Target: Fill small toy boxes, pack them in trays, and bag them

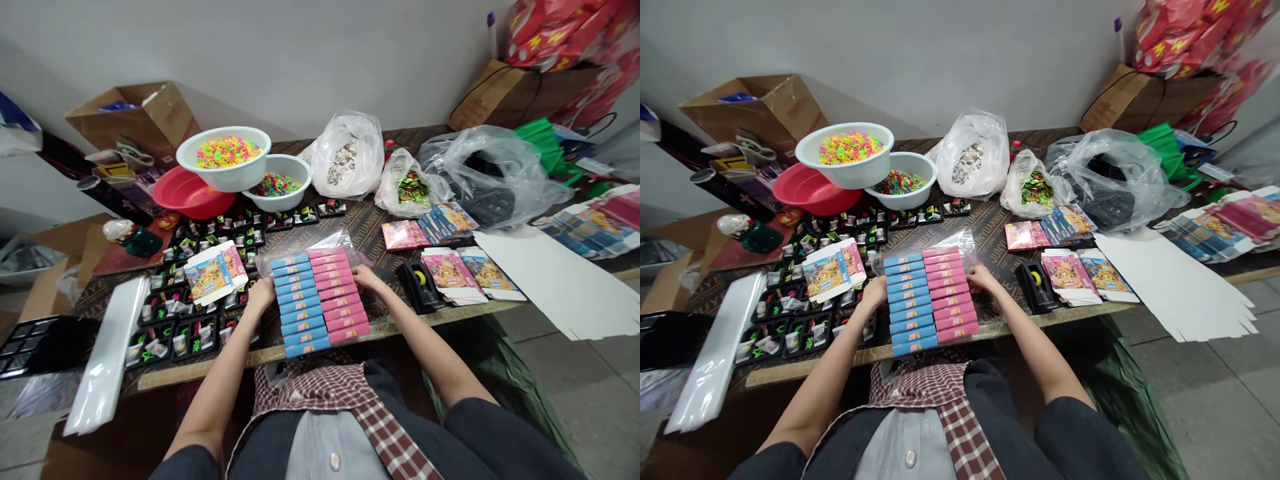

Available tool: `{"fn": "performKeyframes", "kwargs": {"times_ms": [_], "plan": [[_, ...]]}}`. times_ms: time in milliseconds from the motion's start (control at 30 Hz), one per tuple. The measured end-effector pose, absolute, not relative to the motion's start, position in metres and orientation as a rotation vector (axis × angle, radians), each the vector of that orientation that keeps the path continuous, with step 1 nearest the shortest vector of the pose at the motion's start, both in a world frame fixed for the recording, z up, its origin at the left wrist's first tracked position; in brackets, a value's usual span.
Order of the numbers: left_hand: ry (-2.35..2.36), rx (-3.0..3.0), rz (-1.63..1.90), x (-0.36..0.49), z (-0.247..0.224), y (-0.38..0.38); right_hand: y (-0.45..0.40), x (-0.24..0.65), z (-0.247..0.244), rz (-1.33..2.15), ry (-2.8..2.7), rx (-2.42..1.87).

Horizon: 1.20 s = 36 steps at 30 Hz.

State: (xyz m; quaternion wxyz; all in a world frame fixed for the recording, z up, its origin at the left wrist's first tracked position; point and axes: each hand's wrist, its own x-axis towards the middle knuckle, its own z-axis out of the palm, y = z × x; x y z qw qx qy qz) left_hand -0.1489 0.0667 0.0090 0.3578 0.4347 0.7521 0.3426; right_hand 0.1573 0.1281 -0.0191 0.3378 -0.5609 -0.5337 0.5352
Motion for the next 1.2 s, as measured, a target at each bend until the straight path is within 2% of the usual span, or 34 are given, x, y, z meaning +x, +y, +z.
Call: {"fn": "performKeyframes", "kwargs": {"times_ms": [100,167,267,333,567,667,767,967,1200], "plan": [[2.049,1.157,0.808,-0.156,0.014,0.063,0.133,0.175,-0.016,1.385,-1.51,-1.604],[2.064,1.203,0.856,-0.162,0.022,0.072,0.143,0.18,-0.008,1.238,-1.529,-1.585],[1.888,1.209,1.204,-0.167,0.037,0.095,0.164,0.171,0.01,1.018,-1.418,-1.367],[1.689,1.13,1.375,-0.164,0.044,0.111,0.178,0.154,0.021,1.032,-1.324,-1.246],[1.674,1.13,1.085,-0.144,0.042,0.13,0.197,0.109,0.029,1.479,-1.45,-1.24],[1.696,1.177,1.078,-0.141,0.044,0.133,0.193,0.112,0.03,1.42,-1.497,-1.234],[1.774,1.329,1.164,-0.138,0.051,0.129,0.181,0.121,0.036,1.119,-1.539,-1.222],[1.677,1.861,1.566,-0.144,0.048,0.067,0.116,0.161,0.037,0.434,-1.875,-1.098],[1.227,2.596,1.536,-0.139,0.019,-0.085,0.004,0.207,0.002,0.179,-2.158,-0.763]]}}
